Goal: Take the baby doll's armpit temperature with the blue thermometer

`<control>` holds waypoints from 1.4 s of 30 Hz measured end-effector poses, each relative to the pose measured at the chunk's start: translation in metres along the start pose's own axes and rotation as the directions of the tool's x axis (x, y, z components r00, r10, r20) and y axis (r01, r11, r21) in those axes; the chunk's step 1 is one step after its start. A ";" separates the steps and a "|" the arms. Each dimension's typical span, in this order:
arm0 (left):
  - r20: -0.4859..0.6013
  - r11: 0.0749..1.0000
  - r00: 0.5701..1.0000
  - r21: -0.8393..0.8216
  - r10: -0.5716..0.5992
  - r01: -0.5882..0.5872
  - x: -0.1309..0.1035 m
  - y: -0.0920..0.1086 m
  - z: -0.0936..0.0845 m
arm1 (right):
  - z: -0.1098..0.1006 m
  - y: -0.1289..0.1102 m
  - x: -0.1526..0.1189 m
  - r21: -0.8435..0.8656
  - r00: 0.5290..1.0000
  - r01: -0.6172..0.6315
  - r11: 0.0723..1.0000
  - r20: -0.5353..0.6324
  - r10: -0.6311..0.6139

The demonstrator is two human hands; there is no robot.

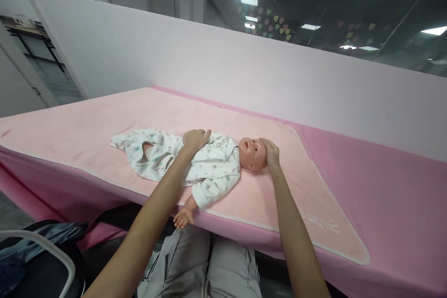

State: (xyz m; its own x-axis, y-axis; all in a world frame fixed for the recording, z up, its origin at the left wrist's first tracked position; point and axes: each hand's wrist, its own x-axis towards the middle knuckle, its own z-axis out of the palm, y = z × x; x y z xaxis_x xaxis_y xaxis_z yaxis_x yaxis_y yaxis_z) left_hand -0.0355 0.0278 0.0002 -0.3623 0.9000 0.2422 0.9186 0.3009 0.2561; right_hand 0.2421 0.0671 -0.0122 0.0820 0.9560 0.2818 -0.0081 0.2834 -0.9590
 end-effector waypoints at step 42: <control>-0.028 1.000 1.000 0.019 0.005 -0.005 -0.005 -0.001 0.001 | -0.009 0.020 0.005 0.340 0.928 -0.349 0.874 0.255 0.271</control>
State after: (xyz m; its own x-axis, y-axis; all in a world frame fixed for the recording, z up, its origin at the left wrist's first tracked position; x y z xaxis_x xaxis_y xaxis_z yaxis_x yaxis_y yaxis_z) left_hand -0.0346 0.0234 -0.0020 -0.3617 0.8924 0.2698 0.9232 0.3025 0.2370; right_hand 0.2511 0.0769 -0.0301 -0.1805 0.9835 0.0093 -0.3740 -0.0599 -0.9255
